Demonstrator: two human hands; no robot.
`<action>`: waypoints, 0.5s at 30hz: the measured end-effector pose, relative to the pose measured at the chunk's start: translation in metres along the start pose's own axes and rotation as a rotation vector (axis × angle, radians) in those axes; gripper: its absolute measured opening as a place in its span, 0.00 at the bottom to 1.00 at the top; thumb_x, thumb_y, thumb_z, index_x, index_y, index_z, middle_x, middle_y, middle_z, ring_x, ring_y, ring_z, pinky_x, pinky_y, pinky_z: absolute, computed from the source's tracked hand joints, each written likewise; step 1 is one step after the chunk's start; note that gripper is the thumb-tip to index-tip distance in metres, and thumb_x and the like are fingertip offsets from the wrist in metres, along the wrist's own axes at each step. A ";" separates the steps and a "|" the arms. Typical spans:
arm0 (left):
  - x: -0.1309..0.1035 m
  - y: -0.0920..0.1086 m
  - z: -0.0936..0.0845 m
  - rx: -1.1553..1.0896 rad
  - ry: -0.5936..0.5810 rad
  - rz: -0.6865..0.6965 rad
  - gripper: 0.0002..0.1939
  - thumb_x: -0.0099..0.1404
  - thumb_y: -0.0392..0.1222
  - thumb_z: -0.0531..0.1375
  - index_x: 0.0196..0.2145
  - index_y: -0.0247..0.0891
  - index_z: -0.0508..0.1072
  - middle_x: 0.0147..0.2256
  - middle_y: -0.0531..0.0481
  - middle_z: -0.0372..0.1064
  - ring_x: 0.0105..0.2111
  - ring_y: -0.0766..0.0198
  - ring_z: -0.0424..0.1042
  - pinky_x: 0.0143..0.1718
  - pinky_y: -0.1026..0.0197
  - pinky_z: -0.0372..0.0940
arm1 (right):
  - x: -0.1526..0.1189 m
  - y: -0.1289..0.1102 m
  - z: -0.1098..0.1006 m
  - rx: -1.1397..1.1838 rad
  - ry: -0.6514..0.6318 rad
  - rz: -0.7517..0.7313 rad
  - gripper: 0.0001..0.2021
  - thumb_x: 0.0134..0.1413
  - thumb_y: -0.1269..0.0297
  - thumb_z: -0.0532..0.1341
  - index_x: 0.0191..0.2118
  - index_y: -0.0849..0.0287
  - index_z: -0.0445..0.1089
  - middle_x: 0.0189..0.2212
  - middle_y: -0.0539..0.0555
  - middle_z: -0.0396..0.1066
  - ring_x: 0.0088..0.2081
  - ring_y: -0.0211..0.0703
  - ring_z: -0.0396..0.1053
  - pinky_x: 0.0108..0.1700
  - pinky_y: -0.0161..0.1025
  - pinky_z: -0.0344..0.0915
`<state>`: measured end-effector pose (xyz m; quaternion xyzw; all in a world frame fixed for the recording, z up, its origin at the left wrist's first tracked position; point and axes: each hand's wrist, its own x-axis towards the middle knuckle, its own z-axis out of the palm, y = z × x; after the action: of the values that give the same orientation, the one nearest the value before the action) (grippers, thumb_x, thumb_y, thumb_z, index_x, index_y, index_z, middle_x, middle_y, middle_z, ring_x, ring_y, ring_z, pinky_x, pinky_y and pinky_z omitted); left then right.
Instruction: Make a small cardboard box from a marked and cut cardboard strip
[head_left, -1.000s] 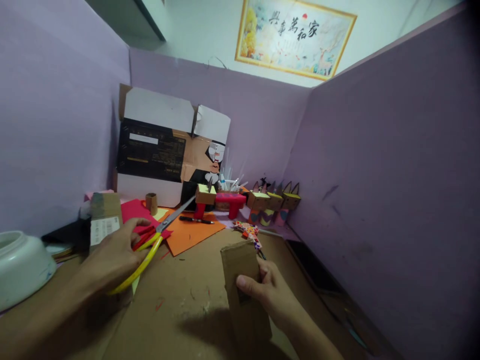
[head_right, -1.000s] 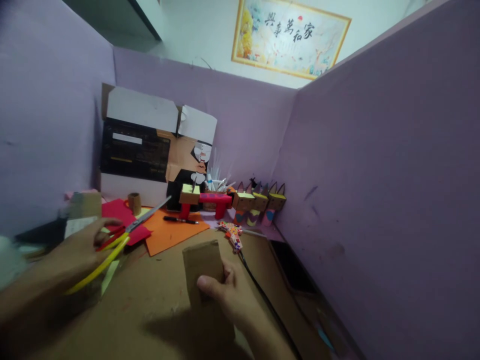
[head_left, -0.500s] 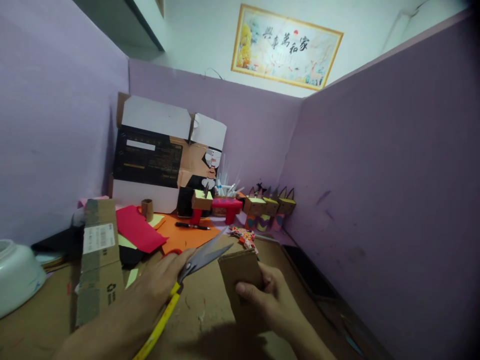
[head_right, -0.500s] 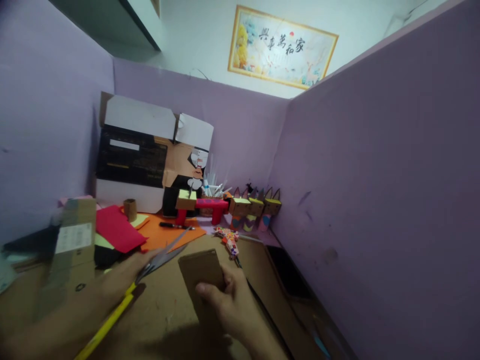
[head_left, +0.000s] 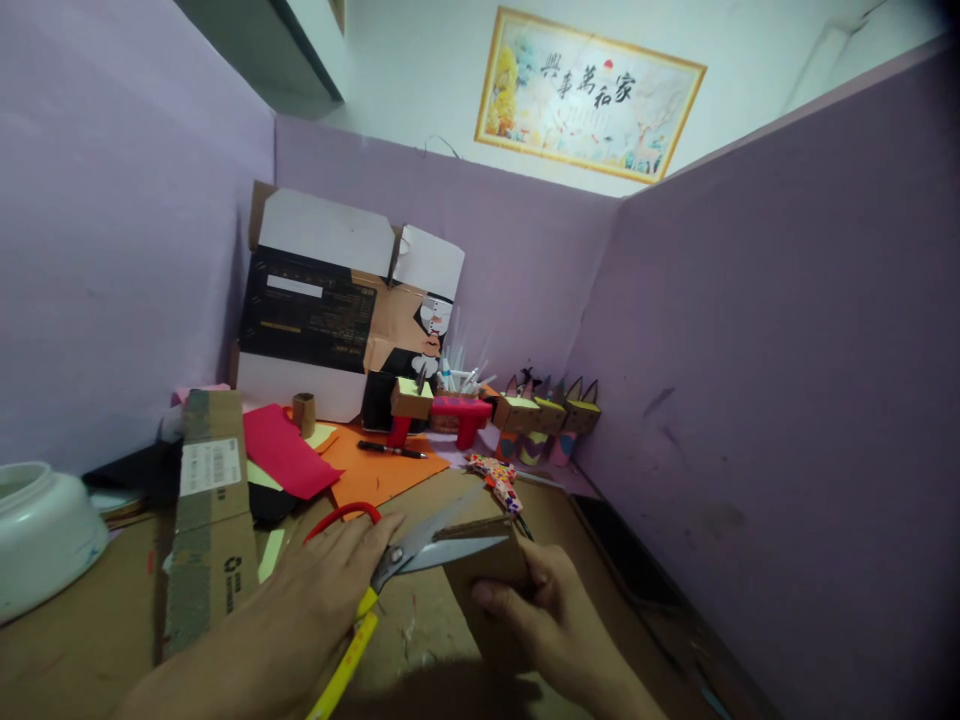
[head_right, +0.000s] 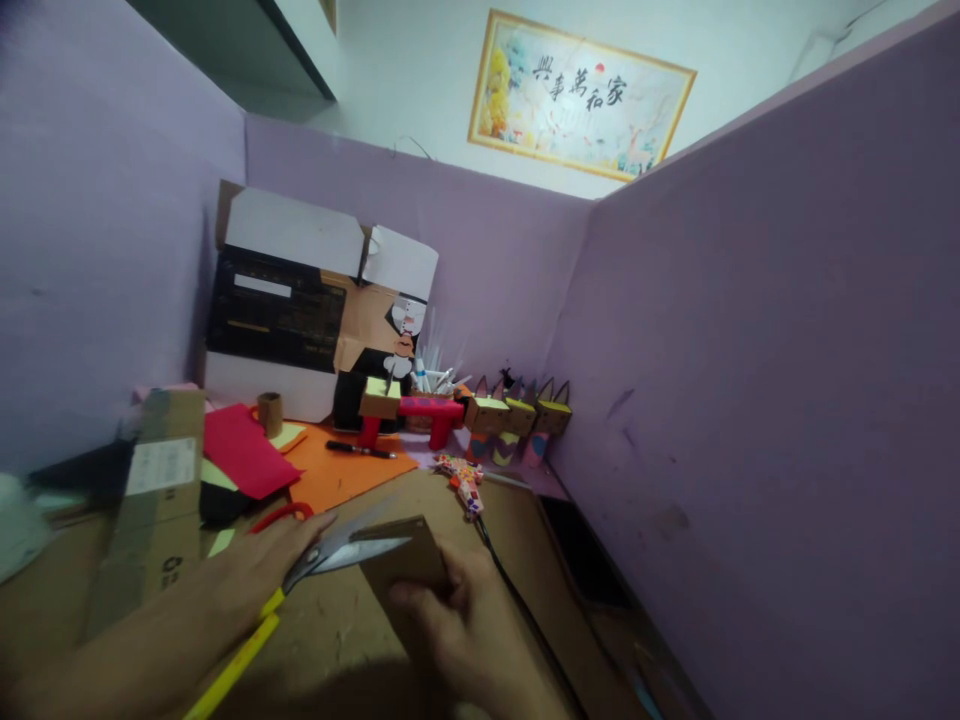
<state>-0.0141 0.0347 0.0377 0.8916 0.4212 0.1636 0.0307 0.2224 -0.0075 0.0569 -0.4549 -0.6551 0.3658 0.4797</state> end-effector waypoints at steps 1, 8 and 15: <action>0.001 0.003 -0.004 0.016 -0.019 0.006 0.36 0.54 0.27 0.46 0.61 0.42 0.51 0.58 0.43 0.56 0.57 0.50 0.57 0.54 0.45 0.57 | -0.001 0.000 0.000 -0.007 0.001 0.002 0.03 0.46 0.69 0.60 0.27 0.62 0.69 0.21 0.46 0.60 0.26 0.36 0.55 0.28 0.31 0.54; -0.002 0.005 -0.013 -0.004 -0.051 0.029 0.38 0.54 0.26 0.45 0.62 0.46 0.48 0.58 0.43 0.57 0.55 0.53 0.60 0.53 0.46 0.59 | 0.000 -0.001 0.000 -0.006 0.003 0.011 0.03 0.45 0.68 0.60 0.27 0.61 0.70 0.20 0.47 0.61 0.25 0.36 0.56 0.27 0.31 0.54; 0.002 0.004 -0.006 -0.009 0.009 -0.006 0.37 0.52 0.25 0.47 0.60 0.44 0.53 0.56 0.45 0.60 0.54 0.53 0.60 0.54 0.49 0.58 | -0.002 -0.004 0.002 0.026 -0.024 0.003 0.05 0.48 0.67 0.60 0.31 0.61 0.72 0.23 0.47 0.64 0.27 0.36 0.59 0.29 0.31 0.56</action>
<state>-0.0121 0.0330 0.0443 0.8894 0.4233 0.1694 0.0333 0.2194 -0.0107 0.0590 -0.4454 -0.6552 0.3805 0.4770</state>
